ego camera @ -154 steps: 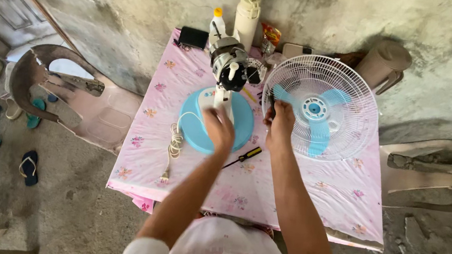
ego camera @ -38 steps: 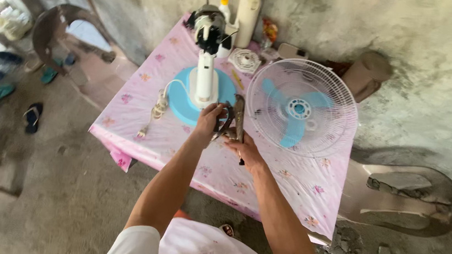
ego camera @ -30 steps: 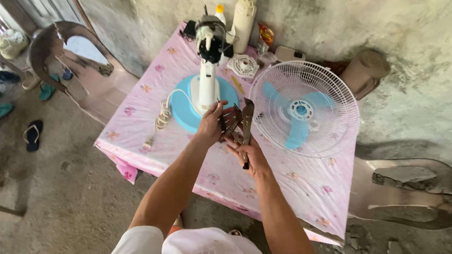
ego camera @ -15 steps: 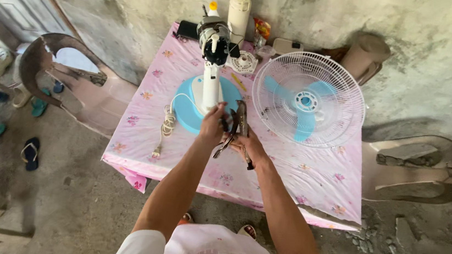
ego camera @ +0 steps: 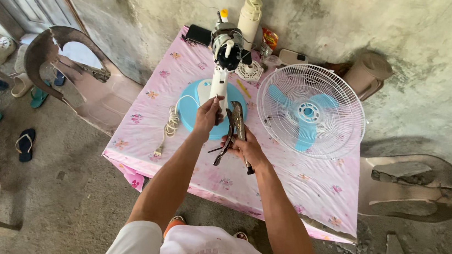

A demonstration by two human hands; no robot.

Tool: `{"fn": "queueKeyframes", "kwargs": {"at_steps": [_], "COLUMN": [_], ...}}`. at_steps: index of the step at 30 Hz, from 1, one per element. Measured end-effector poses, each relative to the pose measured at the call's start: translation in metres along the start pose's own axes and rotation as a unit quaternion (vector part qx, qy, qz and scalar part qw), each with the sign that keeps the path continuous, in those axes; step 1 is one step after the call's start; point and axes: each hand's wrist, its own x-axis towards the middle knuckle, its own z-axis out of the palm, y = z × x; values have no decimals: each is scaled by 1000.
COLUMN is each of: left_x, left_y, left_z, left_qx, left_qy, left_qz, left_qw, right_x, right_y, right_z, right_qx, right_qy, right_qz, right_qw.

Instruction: The person retrieves a screwdriver from a motorcycle's under-seat storage, then uses it and a pair of pliers to adjust components on the motor housing of a disassembled electric fan placed on a table. The person repeatedly tightens and manipulates parts of the fan's motor assembly.

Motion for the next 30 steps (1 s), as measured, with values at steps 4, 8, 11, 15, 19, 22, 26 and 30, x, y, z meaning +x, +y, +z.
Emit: {"fn": "queueKeyframes", "kwargs": {"at_steps": [4, 8, 11, 15, 19, 22, 26, 30], "left_x": [4, 10, 9, 3, -10, -20, -26, -27], "left_y": [7, 13, 16, 26, 37, 45, 51, 49], "left_z": [-14, -22, -23, -17, -6, -1, 4, 5], "left_qx": [117, 184, 239, 321, 329, 341, 346, 296], "left_qy": [-49, -78, -93, -42, -29, -37, -41, -72], "left_qz": [3, 72, 117, 166, 169, 164, 170, 162], "left_qw": [992, 977, 960, 932, 928, 925, 922, 939], "right_x": [3, 8, 8, 6, 1, 0, -4, -11], "right_y": [4, 13, 18, 15, 16, 18, 18, 18], "right_z": [-2, -7, -7, -4, -5, -5, -5, -3], "right_qx": [-110, -263, -311, -341, -382, -406, -451, -401], "right_qy": [1, 32, 67, 111, 103, 106, 118, 142], "right_qz": [-70, -162, -158, -152, -177, -209, -253, -267], "right_qw": [991, 951, 935, 921, 901, 883, 848, 865]}}
